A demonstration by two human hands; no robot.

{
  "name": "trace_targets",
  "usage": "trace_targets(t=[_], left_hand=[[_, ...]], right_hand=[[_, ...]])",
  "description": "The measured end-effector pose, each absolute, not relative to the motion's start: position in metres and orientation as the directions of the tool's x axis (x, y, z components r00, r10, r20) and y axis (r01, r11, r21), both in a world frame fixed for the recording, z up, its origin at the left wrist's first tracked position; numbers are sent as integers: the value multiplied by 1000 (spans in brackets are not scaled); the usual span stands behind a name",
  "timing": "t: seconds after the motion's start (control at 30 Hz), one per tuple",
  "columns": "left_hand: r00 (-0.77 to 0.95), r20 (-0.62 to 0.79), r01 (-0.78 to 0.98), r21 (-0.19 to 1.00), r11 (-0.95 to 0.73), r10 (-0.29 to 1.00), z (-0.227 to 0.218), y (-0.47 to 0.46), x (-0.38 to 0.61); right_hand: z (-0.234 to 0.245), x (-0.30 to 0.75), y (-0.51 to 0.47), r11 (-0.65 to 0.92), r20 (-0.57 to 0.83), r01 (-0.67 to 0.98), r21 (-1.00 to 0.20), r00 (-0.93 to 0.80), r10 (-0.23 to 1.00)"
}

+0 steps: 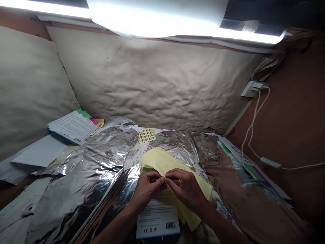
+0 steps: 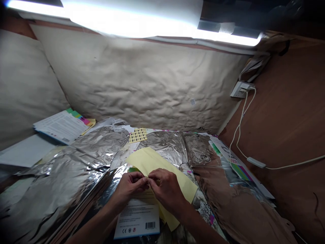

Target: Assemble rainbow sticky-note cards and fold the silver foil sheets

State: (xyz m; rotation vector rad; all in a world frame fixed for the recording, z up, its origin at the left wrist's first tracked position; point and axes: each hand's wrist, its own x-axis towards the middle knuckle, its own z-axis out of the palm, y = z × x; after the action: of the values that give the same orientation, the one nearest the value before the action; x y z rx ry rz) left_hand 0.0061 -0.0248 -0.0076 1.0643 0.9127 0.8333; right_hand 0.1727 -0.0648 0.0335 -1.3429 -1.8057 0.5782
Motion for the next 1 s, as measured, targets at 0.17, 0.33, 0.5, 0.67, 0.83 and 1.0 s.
trace_targets(t=[0.17,0.33,0.5,0.67,0.83,1.0], left_hand=[[417,-209,-86,960,268,885,-5,-26,6],[436,-229,-93,951,296,870,-3,-24,5],[467,-162,-140,957,254,869,-1,-24,7],[495,-43,15,999,41,868,1,-30,7],[656,150,446,715,-539,740,5,-46,8],[652,261,568,453,-687,712,-3,-51,8]], right_hand=[[31,174,-62,273,283,584,-764,-77,956],[27,179,-57,272,329,560,-783,1,944],[25,179,-57,449,565,612,-651,-4,825],[25,183,-57,524,668,673,-522,-59,742],[30,194,-50,485,693,705,-518,14,720],[29,184,-56,537,671,612,-580,-15,741]])
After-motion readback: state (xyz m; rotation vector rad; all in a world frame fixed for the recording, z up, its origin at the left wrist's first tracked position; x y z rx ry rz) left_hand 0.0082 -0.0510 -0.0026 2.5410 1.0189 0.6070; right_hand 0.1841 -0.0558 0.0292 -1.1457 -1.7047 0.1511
